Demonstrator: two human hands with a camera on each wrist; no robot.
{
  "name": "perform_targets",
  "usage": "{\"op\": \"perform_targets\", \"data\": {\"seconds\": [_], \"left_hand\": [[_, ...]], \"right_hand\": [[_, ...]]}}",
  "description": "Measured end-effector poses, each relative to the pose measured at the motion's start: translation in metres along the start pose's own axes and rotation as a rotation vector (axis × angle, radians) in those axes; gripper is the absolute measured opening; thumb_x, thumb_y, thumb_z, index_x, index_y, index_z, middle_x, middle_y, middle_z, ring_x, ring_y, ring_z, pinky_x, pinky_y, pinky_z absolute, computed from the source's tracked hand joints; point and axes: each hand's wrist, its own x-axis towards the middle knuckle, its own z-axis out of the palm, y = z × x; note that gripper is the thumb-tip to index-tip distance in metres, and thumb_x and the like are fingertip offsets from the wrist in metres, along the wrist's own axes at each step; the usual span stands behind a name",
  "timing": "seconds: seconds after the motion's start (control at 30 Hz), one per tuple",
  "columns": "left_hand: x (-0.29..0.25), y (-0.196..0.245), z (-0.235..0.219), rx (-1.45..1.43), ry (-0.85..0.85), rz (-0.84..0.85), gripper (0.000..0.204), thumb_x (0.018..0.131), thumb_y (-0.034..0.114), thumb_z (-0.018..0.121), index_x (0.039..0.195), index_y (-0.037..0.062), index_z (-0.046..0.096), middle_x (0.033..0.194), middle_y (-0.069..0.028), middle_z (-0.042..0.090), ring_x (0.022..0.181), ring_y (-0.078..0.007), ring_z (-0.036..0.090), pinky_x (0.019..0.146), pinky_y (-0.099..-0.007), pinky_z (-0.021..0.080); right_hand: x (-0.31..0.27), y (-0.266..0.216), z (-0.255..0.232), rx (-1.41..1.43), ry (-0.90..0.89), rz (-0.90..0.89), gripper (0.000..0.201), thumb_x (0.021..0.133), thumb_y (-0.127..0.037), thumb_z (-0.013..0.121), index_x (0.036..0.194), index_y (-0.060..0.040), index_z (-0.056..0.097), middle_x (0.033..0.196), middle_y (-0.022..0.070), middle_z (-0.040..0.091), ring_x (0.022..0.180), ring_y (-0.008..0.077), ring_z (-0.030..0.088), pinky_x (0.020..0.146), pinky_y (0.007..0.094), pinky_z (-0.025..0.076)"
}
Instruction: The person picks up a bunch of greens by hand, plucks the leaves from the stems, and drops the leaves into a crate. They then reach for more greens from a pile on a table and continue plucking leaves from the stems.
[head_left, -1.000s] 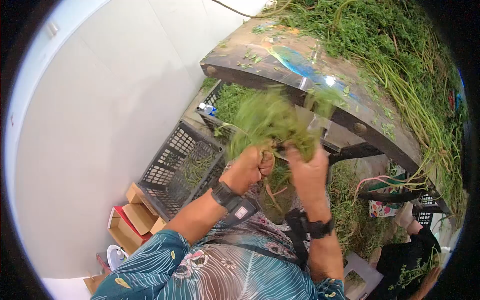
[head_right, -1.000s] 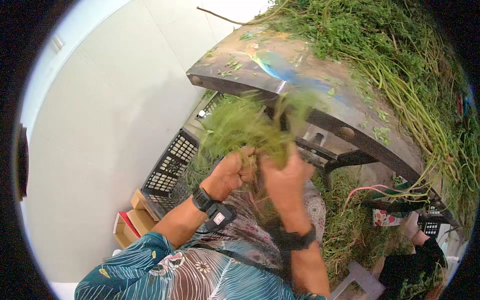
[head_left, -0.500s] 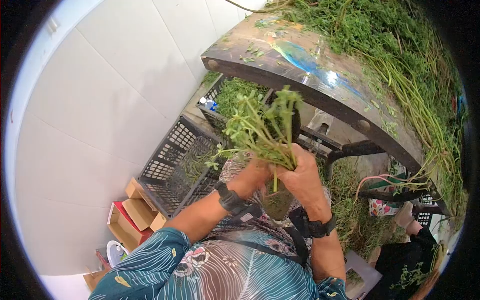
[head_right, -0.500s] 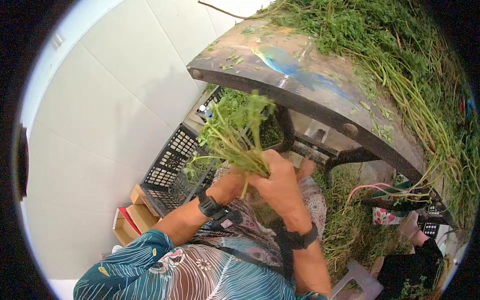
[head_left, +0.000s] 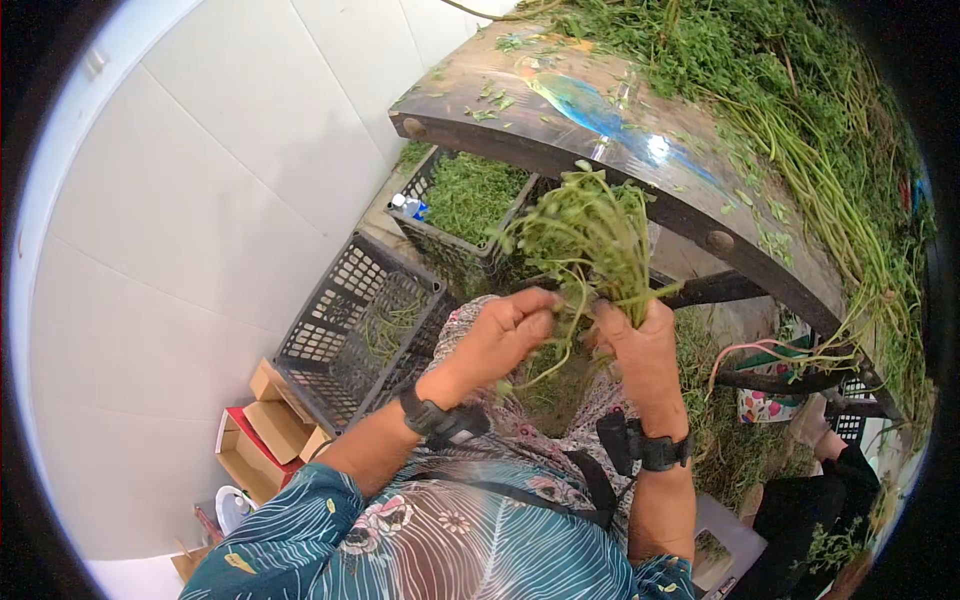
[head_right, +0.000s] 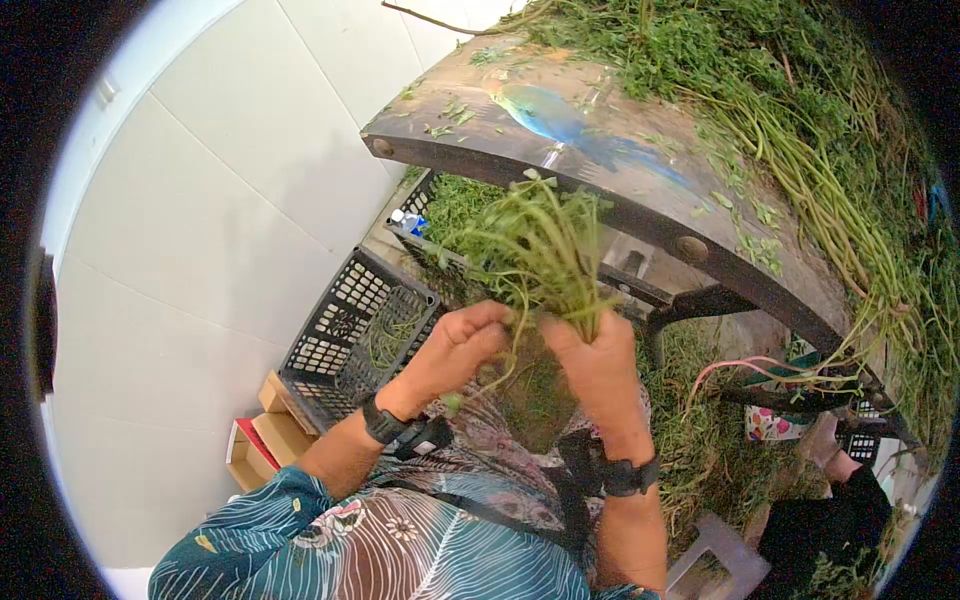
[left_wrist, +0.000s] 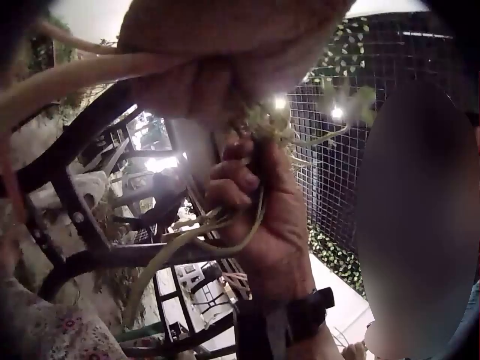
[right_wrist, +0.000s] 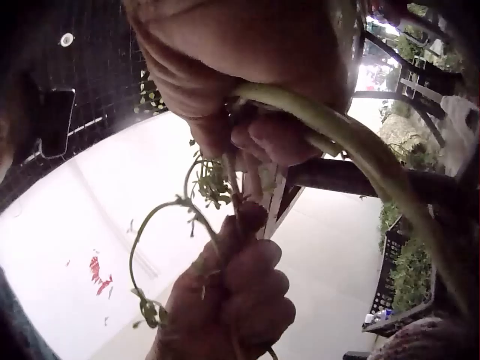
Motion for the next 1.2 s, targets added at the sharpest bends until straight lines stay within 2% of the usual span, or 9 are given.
{"op": "perform_targets", "data": {"seconds": [0.1,0.23,0.37,0.5,0.6,0.8,0.9,1.0,1.2], "left_hand": [[-0.008,0.027,0.0,0.258,-0.261,0.245,0.019,0.085,0.011,0.05,0.099,0.0002,0.057,0.077,-0.0054,0.057,0.07,-0.0142,0.053,0.065,-0.0281,0.044],[-0.021,0.04,0.021,0.111,-0.499,0.259,0.021,0.085,0.011,0.048,0.102,0.0013,0.056,0.078,-0.0059,0.059,0.07,-0.0108,0.053,0.067,-0.0256,0.045],[-0.016,0.024,0.012,-0.275,-0.047,-0.246,0.016,0.087,0.015,0.048,0.091,0.0041,0.059,0.074,-0.0018,0.056,0.06,-0.0082,0.05,0.052,-0.0217,0.041],[-0.018,0.0,0.002,-0.524,0.085,-0.358,0.023,0.087,0.023,0.049,0.095,0.0029,0.056,0.071,0.0012,0.054,0.058,-0.0066,0.048,0.049,-0.0185,0.037],[-0.017,-0.006,0.002,0.063,-0.057,-0.058,0.026,0.087,0.024,0.048,0.094,0.0003,0.055,0.071,0.0007,0.053,0.06,-0.0074,0.048,0.054,-0.0206,0.039],[-0.013,0.007,0.018,0.211,0.129,0.18,0.025,0.088,0.021,0.045,0.085,-0.0012,0.055,0.067,-0.002,0.049,0.063,-0.01,0.046,0.059,-0.026,0.04],[-0.011,0.019,0.009,0.351,-0.164,0.024,0.024,0.089,0.02,0.044,0.088,-0.0015,0.054,0.069,-0.0034,0.049,0.064,-0.0117,0.045,0.059,-0.0276,0.039],[-0.006,-0.001,0.009,0.212,-0.049,0.152,0.025,0.091,0.023,0.045,0.086,-0.0003,0.05,0.064,-0.0022,0.047,0.06,-0.0107,0.042,0.055,-0.0262,0.038],[-0.006,0.004,-0.002,-0.443,0.15,-0.318,0.021,0.093,0.023,0.04,0.088,0.0085,0.053,0.062,0.004,0.045,0.05,-0.0036,0.036,0.044,-0.0192,0.03]], "right_hand": [[0.002,-0.006,-0.006,0.049,-0.012,0.093,0.022,0.077,-0.017,0.063,0.09,0.0004,0.061,0.069,-0.0024,0.055,0.06,0.0055,0.046,0.057,0.0223,0.041],[0.011,0.004,-0.007,0.109,0.038,0.066,0.021,0.078,-0.019,0.063,0.088,-0.0011,0.059,0.068,-0.0033,0.052,0.059,0.0055,0.045,0.053,0.0223,0.038],[0.007,0.002,-0.009,0.023,-0.026,0.068,0.021,0.078,-0.019,0.062,0.086,-0.0007,0.058,0.067,-0.0018,0.052,0.058,0.0065,0.046,0.051,0.0225,0.039],[0.005,0.001,-0.012,0.069,-0.099,0.133,0.019,0.078,-0.016,0.061,0.087,0.0017,0.057,0.066,0.003,0.057,0.055,0.0088,0.051,0.052,0.0233,0.042],[0.004,-0.001,-0.006,0.147,-0.078,0.096,0.018,0.078,-0.013,0.059,0.087,0.0022,0.057,0.066,0.0056,0.059,0.053,0.0105,0.053,0.051,0.0244,0.043],[0.004,0.0,-0.003,0.087,-0.198,0.147,0.018,0.077,-0.013,0.06,0.088,0.0006,0.058,0.064,0.004,0.058,0.053,0.0097,0.052,0.048,0.0229,0.042],[0.001,-0.004,0.006,-0.009,-0.166,0.183,0.018,0.076,-0.014,0.061,0.089,-0.0005,0.058,0.063,0.0013,0.056,0.053,0.0079,0.051,0.047,0.0216,0.04],[0.002,0.0,0.007,0.065,-0.125,0.138,0.019,0.075,-0.014,0.062,0.088,-0.0011,0.058,0.063,-0.0008,0.055,0.051,0.0062,0.048,0.046,0.0212,0.038],[0.004,0.023,-0.014,0.41,0.069,0.164,0.011,0.08,-0.012,0.058,0.086,-0.0057,0.052,0.062,-0.0026,0.047,0.048,0.0053,0.039,0.043,0.0212,0.03]]}}
